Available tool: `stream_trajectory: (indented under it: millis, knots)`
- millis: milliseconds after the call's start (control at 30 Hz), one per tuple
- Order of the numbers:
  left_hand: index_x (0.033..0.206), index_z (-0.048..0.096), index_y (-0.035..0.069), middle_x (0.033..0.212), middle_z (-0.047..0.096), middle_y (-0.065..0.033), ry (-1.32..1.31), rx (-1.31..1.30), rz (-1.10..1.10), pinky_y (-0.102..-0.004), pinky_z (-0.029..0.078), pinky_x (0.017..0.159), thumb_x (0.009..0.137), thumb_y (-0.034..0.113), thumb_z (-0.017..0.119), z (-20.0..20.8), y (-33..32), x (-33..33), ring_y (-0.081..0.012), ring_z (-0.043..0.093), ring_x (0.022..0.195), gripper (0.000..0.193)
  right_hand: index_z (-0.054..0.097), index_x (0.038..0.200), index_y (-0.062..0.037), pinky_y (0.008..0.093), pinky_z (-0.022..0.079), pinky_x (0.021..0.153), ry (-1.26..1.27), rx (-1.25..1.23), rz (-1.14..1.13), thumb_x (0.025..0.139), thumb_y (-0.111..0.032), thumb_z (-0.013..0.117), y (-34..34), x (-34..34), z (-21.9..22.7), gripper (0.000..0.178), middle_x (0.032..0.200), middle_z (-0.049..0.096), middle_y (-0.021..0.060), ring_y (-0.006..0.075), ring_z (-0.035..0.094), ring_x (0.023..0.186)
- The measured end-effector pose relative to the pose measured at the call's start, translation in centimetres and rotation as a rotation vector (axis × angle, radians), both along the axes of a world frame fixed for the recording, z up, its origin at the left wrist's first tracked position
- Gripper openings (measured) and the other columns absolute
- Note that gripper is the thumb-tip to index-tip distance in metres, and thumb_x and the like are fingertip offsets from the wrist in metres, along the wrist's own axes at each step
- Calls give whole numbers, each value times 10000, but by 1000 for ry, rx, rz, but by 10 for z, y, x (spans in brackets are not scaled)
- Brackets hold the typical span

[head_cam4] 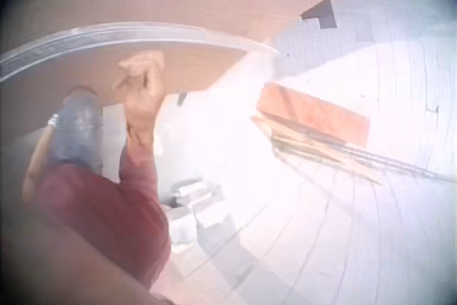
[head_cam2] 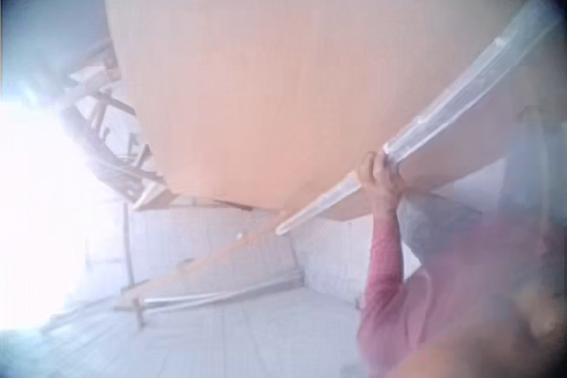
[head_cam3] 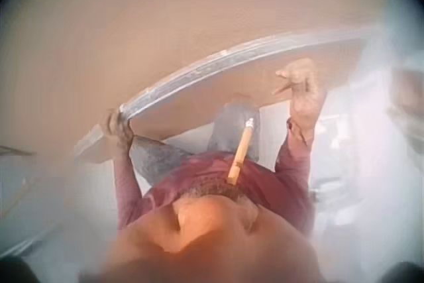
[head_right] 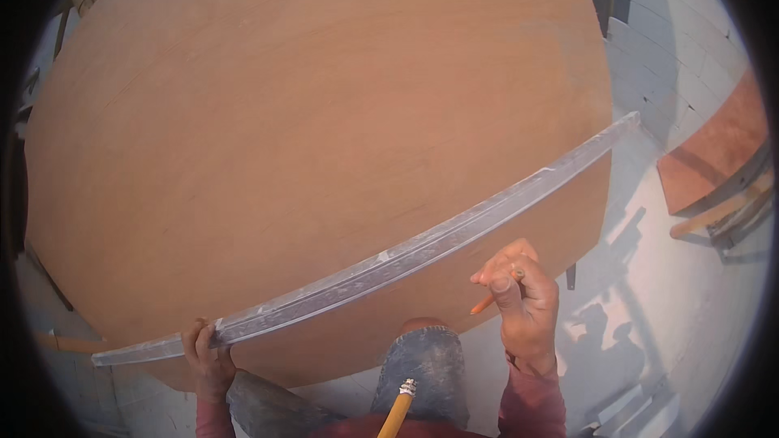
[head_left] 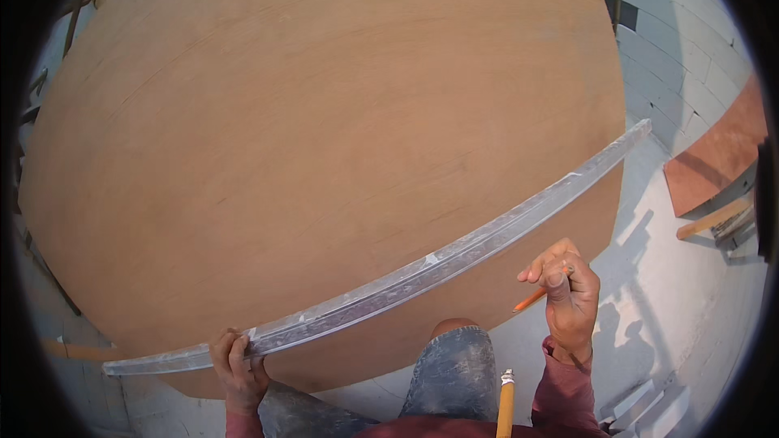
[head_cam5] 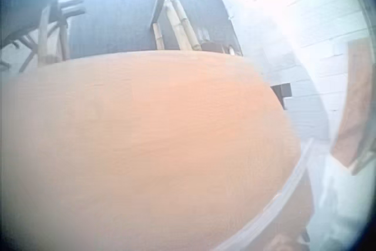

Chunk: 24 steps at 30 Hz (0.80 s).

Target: The person uses a straightedge and pencil to mark a curved line on a sheet of plywood, then saws along the marked line with a hand saw.

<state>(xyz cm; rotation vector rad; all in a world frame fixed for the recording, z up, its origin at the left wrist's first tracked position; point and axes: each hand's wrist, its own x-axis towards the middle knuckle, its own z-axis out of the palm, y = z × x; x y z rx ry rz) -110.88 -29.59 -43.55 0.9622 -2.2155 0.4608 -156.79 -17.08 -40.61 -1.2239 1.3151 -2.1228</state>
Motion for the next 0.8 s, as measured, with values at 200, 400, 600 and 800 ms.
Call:
stream_trajectory:
  millis: [200,400,600,800]
  knots:
    - [1168,625,9,1104,633,-140,-13,15,-237,-449,500,865,694,55,808,39,-36,-30,-312,645,1010,510,621,946,23,332,375,643,1016,118,-281,850,-227,808,6,-4,51,327,890,497,95,210,483,787]
    - [1173,631,-2,1119,635,-147,41,99,-168,-453,488,921,698,55,804,36,1,-14,-308,631,1037,509,708,1060,-128,444,526,753,1638,264,99,749,-545,827,-43,-13,84,534,982,674,73,305,645,878]
    - [1194,619,-4,1144,618,-162,120,155,-107,-482,472,969,751,121,811,24,1,-1,-343,610,1068,499,648,869,-79,383,463,568,1426,30,340,761,-312,877,-86,-13,80,345,760,584,74,244,576,667]
    - [1292,515,-12,1172,568,-159,734,47,511,-444,454,1020,805,355,859,-22,32,10,-307,567,1134,700,654,860,-90,364,452,540,1331,40,396,777,-238,871,-128,51,45,275,729,581,64,228,553,589]
